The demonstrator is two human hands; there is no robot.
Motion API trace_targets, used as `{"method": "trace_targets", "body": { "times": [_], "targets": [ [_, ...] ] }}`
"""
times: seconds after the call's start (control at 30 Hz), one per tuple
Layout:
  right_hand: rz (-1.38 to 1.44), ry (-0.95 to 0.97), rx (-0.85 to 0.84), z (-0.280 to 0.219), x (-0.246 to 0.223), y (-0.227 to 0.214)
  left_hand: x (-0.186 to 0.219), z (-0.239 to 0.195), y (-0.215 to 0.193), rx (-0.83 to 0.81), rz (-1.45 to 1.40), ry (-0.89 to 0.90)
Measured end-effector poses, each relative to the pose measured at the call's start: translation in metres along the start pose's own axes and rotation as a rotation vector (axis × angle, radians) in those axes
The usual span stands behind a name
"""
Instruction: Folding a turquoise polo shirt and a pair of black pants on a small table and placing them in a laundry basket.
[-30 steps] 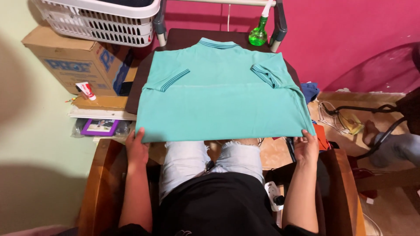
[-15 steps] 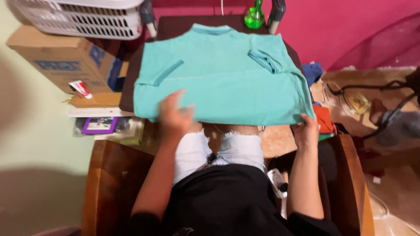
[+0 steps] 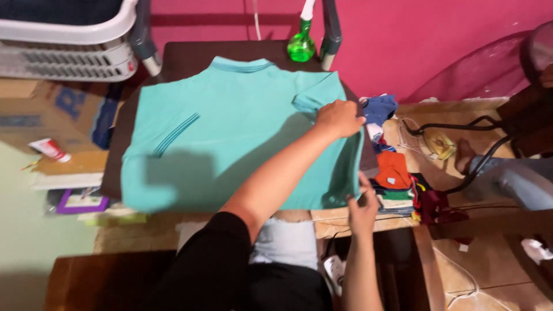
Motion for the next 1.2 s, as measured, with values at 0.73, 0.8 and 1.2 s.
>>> {"method": "trace_targets", "body": {
  "times": [0.73,0.8,1.2],
  "targets": [
    [-0.293,-0.255,-0.379,0.001,-0.115,0.077,-0.085,0.076,-0.017,-0.046,-0.317,-0.433],
    [-0.242,-0.32,-0.404,-0.003,-0.133,0.085,-0.118,0.081,-0.022,0.145,-0.66,-0.401],
    [-0.177,-0.523,-0.789,-0.051,-0.163,0.164,-0.263,-0.048,-0.09,0.308,-1.327,-0.588]
  ]
}}
Point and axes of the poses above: each hand's wrist, its own z-axis towards the middle knuckle, its own y-axis out of the palm, x = y × z, the point moved 6 cm from there along z, towards the middle knuckle, and after that the axes turned 7 degrees about -z, right-handed, at the moved point
